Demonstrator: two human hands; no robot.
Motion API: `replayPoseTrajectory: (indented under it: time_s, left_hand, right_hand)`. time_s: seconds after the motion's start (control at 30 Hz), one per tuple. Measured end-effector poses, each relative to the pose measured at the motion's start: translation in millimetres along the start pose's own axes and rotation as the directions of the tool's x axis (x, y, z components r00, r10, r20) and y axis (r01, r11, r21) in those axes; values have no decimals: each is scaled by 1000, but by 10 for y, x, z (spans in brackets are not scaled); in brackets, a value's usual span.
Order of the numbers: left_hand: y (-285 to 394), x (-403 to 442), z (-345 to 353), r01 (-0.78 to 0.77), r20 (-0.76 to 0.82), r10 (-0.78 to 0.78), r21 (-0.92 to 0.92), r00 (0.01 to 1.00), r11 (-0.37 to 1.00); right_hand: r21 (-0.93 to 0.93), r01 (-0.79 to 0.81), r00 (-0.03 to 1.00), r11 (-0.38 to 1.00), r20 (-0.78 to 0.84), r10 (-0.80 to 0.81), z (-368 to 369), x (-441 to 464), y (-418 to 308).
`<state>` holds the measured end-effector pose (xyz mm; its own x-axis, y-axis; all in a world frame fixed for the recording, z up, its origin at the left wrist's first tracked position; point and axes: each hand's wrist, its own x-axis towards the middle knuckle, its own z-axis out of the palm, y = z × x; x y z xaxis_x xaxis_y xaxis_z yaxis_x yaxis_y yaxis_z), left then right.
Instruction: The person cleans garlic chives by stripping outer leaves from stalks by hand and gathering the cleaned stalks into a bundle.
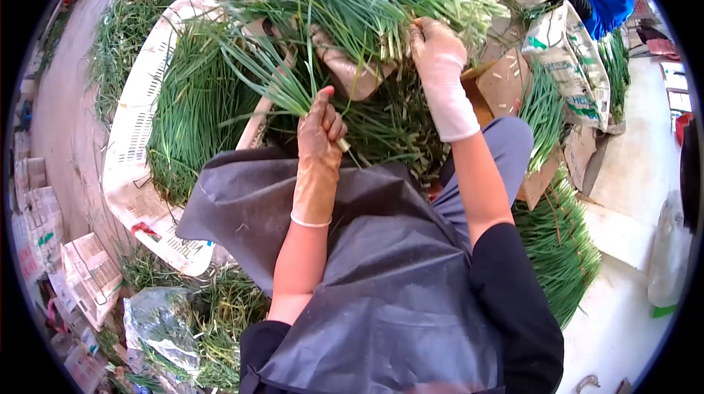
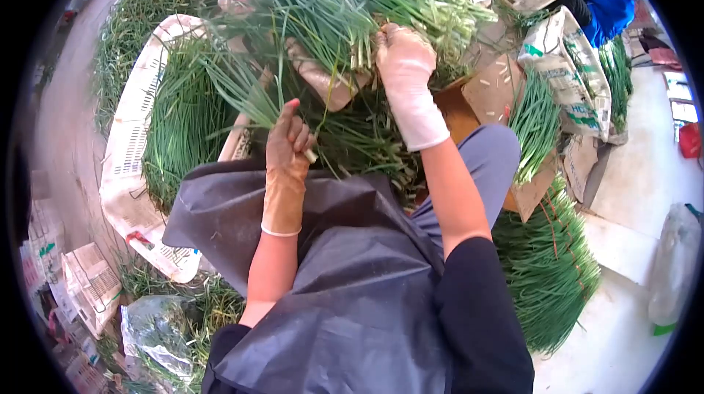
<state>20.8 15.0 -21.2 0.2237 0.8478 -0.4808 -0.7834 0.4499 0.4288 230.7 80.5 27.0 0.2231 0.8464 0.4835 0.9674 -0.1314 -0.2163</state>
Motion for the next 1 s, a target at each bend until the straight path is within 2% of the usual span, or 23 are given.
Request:
replayPoseTrajectory:
  time_s: [0.03,0.07,0.1,0.13,0.2,0.23,0.27,0.3,0.4,0.43,0.47,0.5,0.53,0.6,0.63,0.67,0.73,0.83,0.87,0.93,1.0]
  left_hand:
    - [-32,-36,0,15,-28,-15,6,1000,1000]
    - [-33,0,51,13,-42,-12,6,999,1000]
    - [-14,37,82,2,-41,-2,4,999,1000]
    - [-11,-2,50,-1,-60,1,8,998,1000]
    - [-28,-72,118,-15,-49,20,110,999,994]
    - [-93,-80,134,-24,-27,29,156,999,987]
    - [-143,-84,146,-37,-4,39,198,999,980]
    - [-166,-103,122,0,11,-2,229,1000,973]
    - [-286,-30,-51,127,-157,-97,198,983,972]
    - [-287,-53,-32,135,-157,-104,201,982,970]
    - [-277,-64,-4,104,-190,-52,277,980,955]
    - [-260,-67,21,72,-217,6,350,976,934]
    - [-243,-60,16,74,-217,5,353,976,933]
    - [-179,-30,-14,-103,-226,159,245,961,964]
    - [-94,-35,-11,-133,-205,182,228,962,965]
    - [-66,-32,-6,-152,-191,184,172,964,973]
    - [-132,-62,66,-131,-194,172,207,966,970]
    - [-250,-50,48,-34,-171,77,236,982,971]
    - [-258,-48,56,-32,-165,74,243,983,969]
    - [-232,-54,76,-85,-213,157,312,964,946]
    - [-178,-71,64,-76,-244,157,311,957,947]
  right_hand:
    - [231,-185,968,955,213,136,-25,-45,53]
    - [234,-180,971,955,199,135,-124,-77,-1]
    - [522,-342,936,781,266,232,-222,-150,-77]
    - [722,-488,873,490,391,293,-299,-277,-168]
    - [753,-616,788,233,591,173,-426,-622,-347]
    - [704,-705,708,87,690,151,-435,-781,-442]
    - [652,-757,653,35,754,73,-372,-940,-472]
    - [643,-765,644,39,764,26,-296,-1095,-487]
    - [617,-787,617,4,786,-25,-169,-1290,-498]
    - [646,-759,649,79,761,18,-131,-1293,-473]
    - [669,-726,683,155,728,59,-106,-1298,-451]
    - [706,-689,723,165,685,89,-98,-1326,-437]
    - [706,-689,723,163,684,92,-105,-1352,-417]
    - [716,-678,733,170,639,234,-111,-1418,-305]
    - [651,-725,688,224,695,210,-78,-1441,-162]
    - [523,-749,623,406,765,164,-9,-1436,-36]
    - [607,-676,704,419,699,125,51,-1466,-4]
    - [690,-670,724,274,689,36,-127,-1268,-445]
    - [705,-689,721,166,690,63,-44,-1277,-462]
    - [746,-650,760,144,639,121,29,-1260,-462]
    - [720,-630,775,291,608,173,-41,-1314,-396]
